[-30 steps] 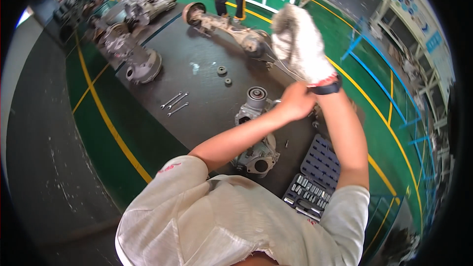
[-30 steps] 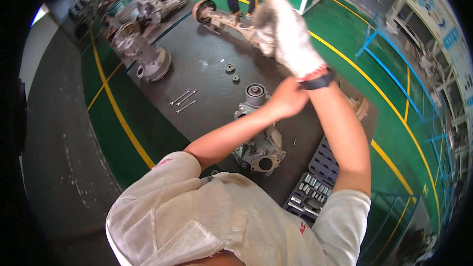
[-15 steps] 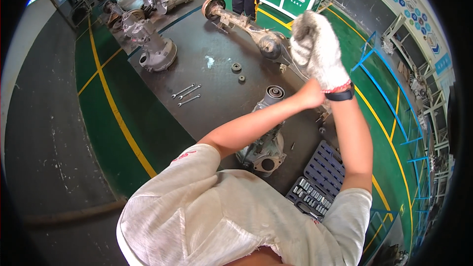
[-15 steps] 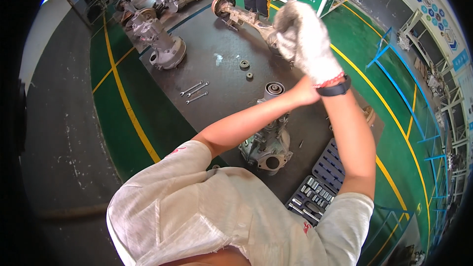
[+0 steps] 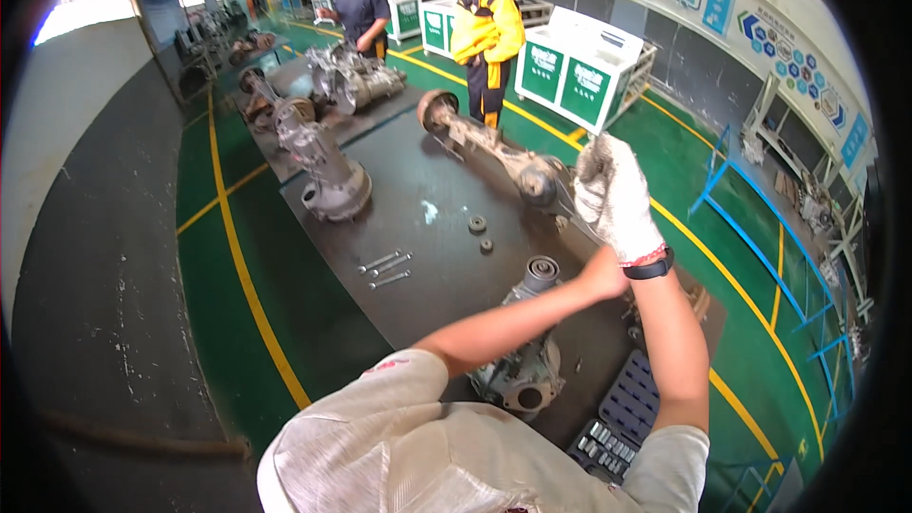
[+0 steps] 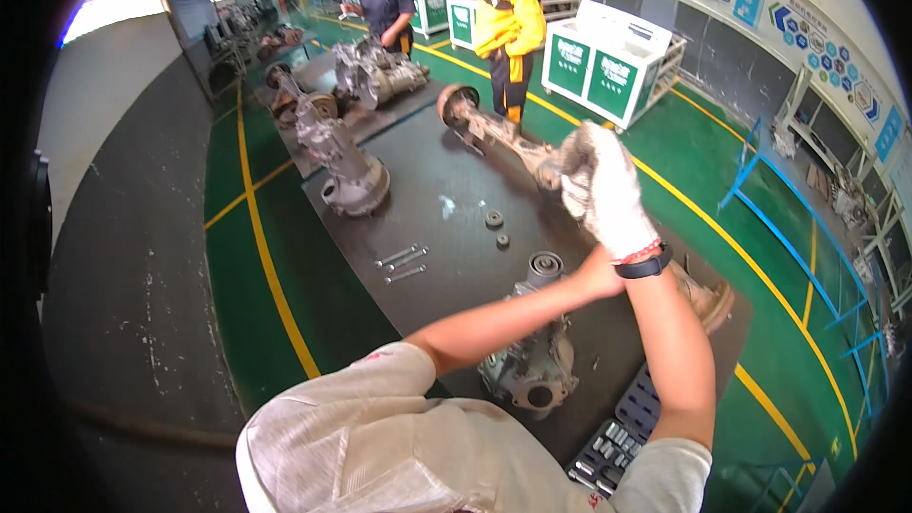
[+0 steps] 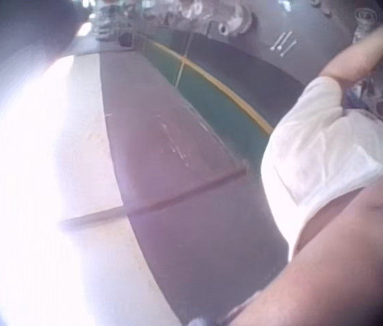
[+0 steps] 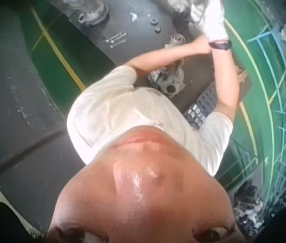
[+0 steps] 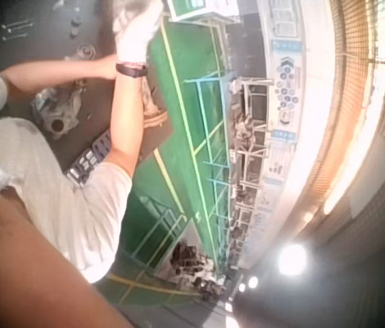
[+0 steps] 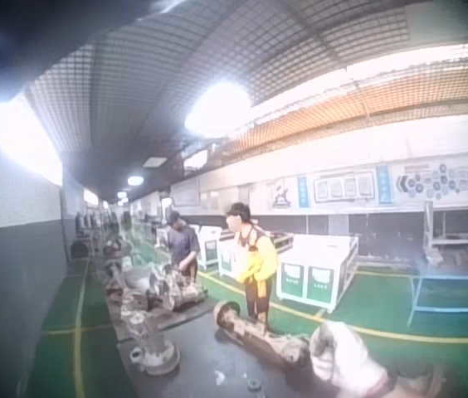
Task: Assemble and secure various components of an automotive transmission housing using hand tools.
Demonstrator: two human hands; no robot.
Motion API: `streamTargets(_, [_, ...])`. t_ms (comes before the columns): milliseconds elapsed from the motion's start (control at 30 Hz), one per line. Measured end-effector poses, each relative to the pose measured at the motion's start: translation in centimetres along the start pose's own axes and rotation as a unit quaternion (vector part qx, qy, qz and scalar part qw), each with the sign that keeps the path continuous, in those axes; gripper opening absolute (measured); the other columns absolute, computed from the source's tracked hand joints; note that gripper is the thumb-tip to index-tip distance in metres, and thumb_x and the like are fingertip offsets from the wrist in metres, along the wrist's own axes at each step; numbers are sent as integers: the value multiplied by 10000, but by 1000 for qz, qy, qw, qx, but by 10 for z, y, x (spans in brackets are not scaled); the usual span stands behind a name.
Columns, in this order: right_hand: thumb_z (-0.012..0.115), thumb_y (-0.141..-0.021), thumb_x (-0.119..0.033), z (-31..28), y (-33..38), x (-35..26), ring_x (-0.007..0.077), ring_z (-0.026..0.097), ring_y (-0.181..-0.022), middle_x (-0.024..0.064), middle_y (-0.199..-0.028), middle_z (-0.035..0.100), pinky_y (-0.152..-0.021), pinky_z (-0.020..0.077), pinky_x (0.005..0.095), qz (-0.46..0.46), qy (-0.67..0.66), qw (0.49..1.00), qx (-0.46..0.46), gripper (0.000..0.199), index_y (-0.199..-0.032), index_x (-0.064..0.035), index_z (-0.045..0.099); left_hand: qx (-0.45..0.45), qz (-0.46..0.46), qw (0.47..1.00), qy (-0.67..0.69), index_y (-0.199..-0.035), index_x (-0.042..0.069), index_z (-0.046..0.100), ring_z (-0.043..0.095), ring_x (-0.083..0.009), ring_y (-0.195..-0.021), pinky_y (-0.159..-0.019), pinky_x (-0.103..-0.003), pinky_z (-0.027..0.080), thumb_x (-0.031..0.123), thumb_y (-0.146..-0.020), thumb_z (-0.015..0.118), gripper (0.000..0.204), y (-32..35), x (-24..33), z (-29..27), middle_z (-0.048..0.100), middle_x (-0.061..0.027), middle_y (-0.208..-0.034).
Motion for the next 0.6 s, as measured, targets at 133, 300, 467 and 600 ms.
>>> streamTargets(133, [576,-1004,-421,-59,-12,-15,110,446,-443,13,-671,545,-391,320,252,-26,-38,990,136,329,-882,-118,619,-208,-176,962,-12,-816,-33,690,532,-133,-627,-646,-348,454,270,-931,698,324,28,45,-28,557,-75,-600])
streamTargets(300, [533,-1015,-473,-56,22,-33,97,329,-396,-33,-555,423,-371,245,267,-44,-103,988,104,422,-751,-145,547,-40,-298,954,11,-847,-45,726,644,-225,-641,-659,-395,510,276,-885,708,323,-14,-46,-92,711,-120,-692])
streamTargets(467, [583,-1012,-428,-2,18,-9,95,448,-460,-19,-647,523,-402,339,234,-24,-18,996,84,298,-891,-156,601,17,27,998,-53,-942,-16,744,701,-253,-814,-838,-374,542,244,-941,662,273,9,-21,3,753,-85,-856])
streamTargets(600, [589,-1000,-446,-77,-1,-16,80,394,-449,-54,-583,424,-399,293,246,-45,-36,984,171,351,-872,-119,608,-198,-229,950,-72,-772,-35,675,569,-232,-614,-674,-424,483,263,-893,699,322,34,65,-24,596,-179,-628])
Point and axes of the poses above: each hand's wrist, its own y-axis away from the middle knuckle, its own z-axis out of the palm, x = y × z, the point moved 4 cm from there along -y, towards the middle knuckle
